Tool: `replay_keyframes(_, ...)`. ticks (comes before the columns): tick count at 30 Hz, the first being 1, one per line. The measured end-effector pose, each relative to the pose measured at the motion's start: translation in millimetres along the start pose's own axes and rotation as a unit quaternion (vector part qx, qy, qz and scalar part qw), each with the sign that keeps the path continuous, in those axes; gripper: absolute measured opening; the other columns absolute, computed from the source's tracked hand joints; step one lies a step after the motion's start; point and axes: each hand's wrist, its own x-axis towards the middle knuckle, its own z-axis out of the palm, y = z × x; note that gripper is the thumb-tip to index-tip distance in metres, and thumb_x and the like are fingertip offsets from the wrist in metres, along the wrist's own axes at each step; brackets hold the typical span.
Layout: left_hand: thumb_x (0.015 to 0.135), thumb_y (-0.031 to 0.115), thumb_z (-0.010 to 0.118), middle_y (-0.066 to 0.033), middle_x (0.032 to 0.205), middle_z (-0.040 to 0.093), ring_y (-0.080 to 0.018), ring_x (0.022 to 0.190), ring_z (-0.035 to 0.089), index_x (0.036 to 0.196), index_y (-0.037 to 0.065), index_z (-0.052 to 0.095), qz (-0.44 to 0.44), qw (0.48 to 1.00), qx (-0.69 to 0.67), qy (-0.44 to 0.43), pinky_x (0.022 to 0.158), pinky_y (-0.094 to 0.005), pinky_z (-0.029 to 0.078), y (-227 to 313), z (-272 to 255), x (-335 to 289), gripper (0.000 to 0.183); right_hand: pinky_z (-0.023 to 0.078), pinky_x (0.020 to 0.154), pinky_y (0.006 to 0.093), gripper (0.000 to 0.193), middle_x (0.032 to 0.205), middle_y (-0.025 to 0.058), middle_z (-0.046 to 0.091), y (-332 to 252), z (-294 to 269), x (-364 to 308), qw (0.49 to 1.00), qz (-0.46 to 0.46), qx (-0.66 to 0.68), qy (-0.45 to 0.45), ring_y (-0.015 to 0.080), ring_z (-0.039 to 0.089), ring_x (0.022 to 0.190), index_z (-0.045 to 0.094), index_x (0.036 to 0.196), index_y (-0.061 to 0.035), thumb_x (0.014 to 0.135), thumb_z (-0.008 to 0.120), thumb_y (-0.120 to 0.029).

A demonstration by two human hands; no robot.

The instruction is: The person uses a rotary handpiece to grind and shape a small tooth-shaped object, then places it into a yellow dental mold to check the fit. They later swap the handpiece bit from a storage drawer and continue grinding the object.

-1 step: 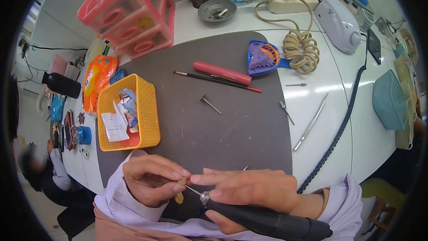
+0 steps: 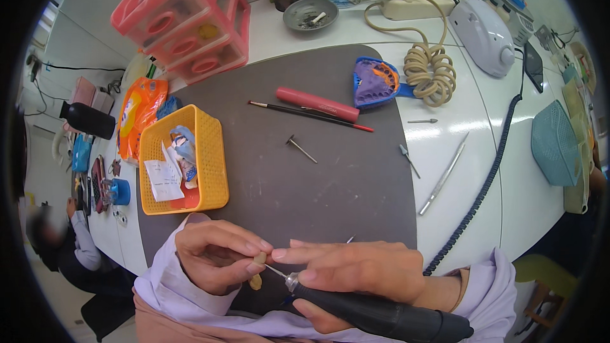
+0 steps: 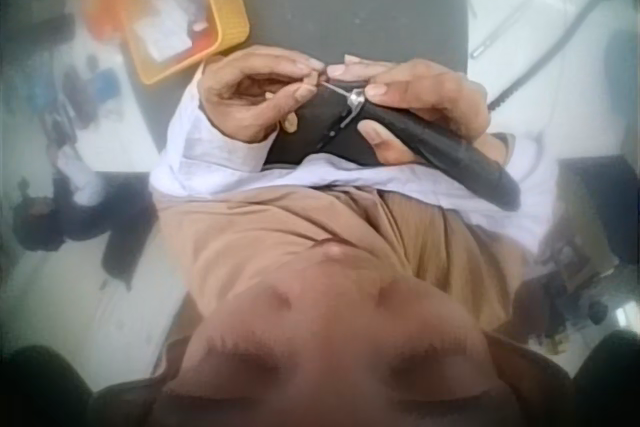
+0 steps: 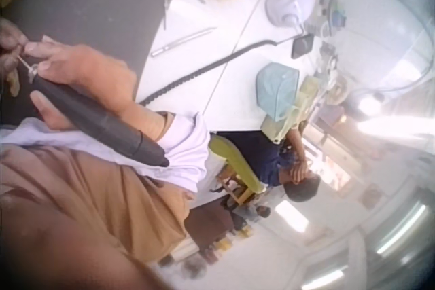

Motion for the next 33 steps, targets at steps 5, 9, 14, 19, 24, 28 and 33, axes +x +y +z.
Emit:
replay_keyframes(5, 0.073, -0.015, 0.062, -0.0209, 0.096, 0.062, -0.0220, 0.089, 0.063, 0.091, -0.005, 0.058, -0.025, 0.998, -0.059, 0.006, 0.078, -0.0282, 0.052, -2, 1, -2, 0.021, 0.038, 0.094, 0.0543, 0.043, 0.093, 0.0200, 0.063, 1, 1, -1, 1.000, 0.010, -0.006, -0.007, 0.0395, 0.057, 0.101, 0.055, 0.102, -0.0019, 0.065, 0.073, 0.009)
replay_keyframes(9, 0.074, -0.016, 0.060, -0.0214, 0.098, 0.061, -0.0218, 0.092, 0.063, 0.093, -0.005, 0.057, -0.054, 0.995, -0.088, -0.001, 0.079, -0.0282, 0.052, -5, 3, -2, 0.022, 0.027, 0.102, 0.0554, 0.043, 0.091, 0.0179, 0.063, 1, 3, 1, 1.000, -0.002, -0.018, -0.019, 0.0383, 0.058, 0.100, 0.055, 0.102, -0.0035, 0.065, 0.073, 0.009)
replay_keyframes(14, 0.078, -0.007, 0.063, -0.0154, 0.102, 0.063, -0.0214, 0.091, 0.063, 0.102, -0.002, 0.060, -0.104, 0.983, -0.147, 0.028, 0.072, -0.0251, 0.053, -9, 5, -6, 0.024, 0.010, 0.107, 0.0544, 0.042, 0.086, 0.0148, 0.065, -2, 0, 3, 0.998, 0.022, -0.042, -0.032, 0.0381, 0.058, 0.099, 0.055, 0.101, -0.0046, 0.066, 0.073, 0.008)
replay_keyframes(19, 0.077, -0.012, 0.060, -0.0213, 0.098, 0.062, -0.0205, 0.087, 0.064, 0.097, -0.006, 0.059, -0.171, 0.981, -0.086, 0.003, 0.075, -0.0272, 0.053, 3, 1, 1, 0.021, 0.010, 0.107, 0.0542, 0.038, 0.084, 0.0151, 0.065, 2, 2, 2, 0.999, 0.031, -0.022, -0.015, 0.0382, 0.059, 0.099, 0.055, 0.099, -0.0046, 0.067, 0.073, 0.005)
replay_keyframes(24, 0.078, -0.010, 0.060, -0.0212, 0.096, 0.063, -0.0233, 0.091, 0.063, 0.096, -0.006, 0.060, -0.167, 0.971, -0.172, -0.012, 0.073, -0.0268, 0.053, -1, 2, 1, 0.019, 0.012, 0.107, 0.0543, 0.037, 0.083, 0.0151, 0.065, 10, -6, 1, 1.000, -0.015, -0.023, -0.012, 0.0381, 0.059, 0.099, 0.055, 0.098, -0.0044, 0.068, 0.075, 0.001)
replay_keyframes(28, 0.078, -0.012, 0.059, -0.0219, 0.097, 0.063, -0.0257, 0.095, 0.062, 0.096, -0.005, 0.059, -0.158, 0.963, -0.215, -0.024, 0.077, -0.0291, 0.052, 0, 1, 0, 0.020, 0.018, 0.105, 0.0550, 0.041, 0.086, 0.0139, 0.065, 12, -8, 2, 0.998, -0.028, -0.040, -0.039, 0.0370, 0.059, 0.099, 0.054, 0.101, -0.0052, 0.067, 0.075, 0.001)
replay_keyframes(33, 0.078, -0.015, 0.056, -0.0230, 0.098, 0.062, -0.0272, 0.099, 0.060, 0.097, -0.005, 0.057, -0.143, 0.960, -0.232, -0.054, 0.083, -0.0323, 0.051, -6, -2, -3, 0.021, 0.032, 0.100, 0.0542, 0.045, 0.090, 0.0093, 0.064, 12, -5, 0, 0.997, -0.027, -0.052, -0.041, 0.0357, 0.059, 0.100, 0.054, 0.107, -0.0077, 0.068, 0.073, 0.002)
